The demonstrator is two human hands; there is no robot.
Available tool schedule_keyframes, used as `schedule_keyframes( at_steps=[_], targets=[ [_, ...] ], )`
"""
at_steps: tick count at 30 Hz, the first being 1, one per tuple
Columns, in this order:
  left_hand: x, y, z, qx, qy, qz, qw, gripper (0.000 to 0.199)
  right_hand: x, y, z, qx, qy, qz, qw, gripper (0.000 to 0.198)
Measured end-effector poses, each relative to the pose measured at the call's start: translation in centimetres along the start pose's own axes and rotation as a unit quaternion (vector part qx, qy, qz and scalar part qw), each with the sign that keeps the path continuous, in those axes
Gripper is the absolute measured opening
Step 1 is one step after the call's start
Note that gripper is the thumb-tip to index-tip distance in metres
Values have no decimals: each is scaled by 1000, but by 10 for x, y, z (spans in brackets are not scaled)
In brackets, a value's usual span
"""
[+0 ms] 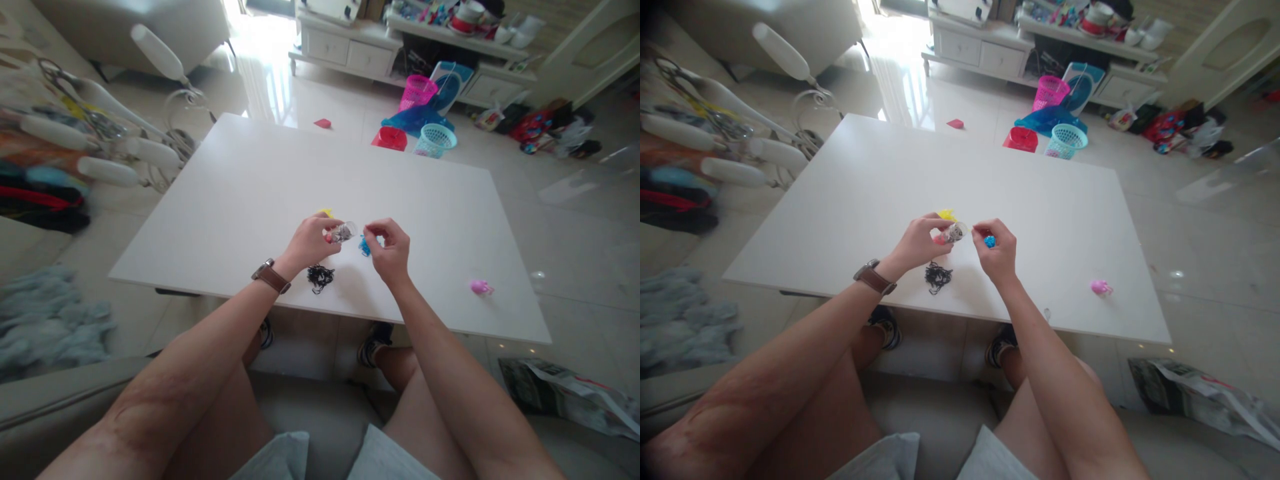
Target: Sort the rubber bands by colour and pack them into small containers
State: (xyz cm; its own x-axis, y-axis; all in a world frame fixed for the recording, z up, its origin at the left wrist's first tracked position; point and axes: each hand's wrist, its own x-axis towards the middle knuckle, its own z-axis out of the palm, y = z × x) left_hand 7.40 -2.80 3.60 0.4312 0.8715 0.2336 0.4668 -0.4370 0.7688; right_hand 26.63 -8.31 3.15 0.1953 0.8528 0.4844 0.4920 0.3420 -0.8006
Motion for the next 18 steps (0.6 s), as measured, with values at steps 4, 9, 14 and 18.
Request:
schedule_keyframes(
  at_steps=[4,9,14,18],
  targets=[
    [5,0,-4,-85,50,-43,994,25,2,7,0,-38,-23,41,998,6],
    [8,-2,-7,-116,90,-60,987,22,-14,22,15,-100,-252,102,957,10],
    [7,-1,-6,-93,97,-50,990,22,-40,20,42,-142,-378,42,914,7],
    [7,-2,-5,-83,89,-63,991,22,-49,17,63,-168,-375,29,911,21]
  ],
)
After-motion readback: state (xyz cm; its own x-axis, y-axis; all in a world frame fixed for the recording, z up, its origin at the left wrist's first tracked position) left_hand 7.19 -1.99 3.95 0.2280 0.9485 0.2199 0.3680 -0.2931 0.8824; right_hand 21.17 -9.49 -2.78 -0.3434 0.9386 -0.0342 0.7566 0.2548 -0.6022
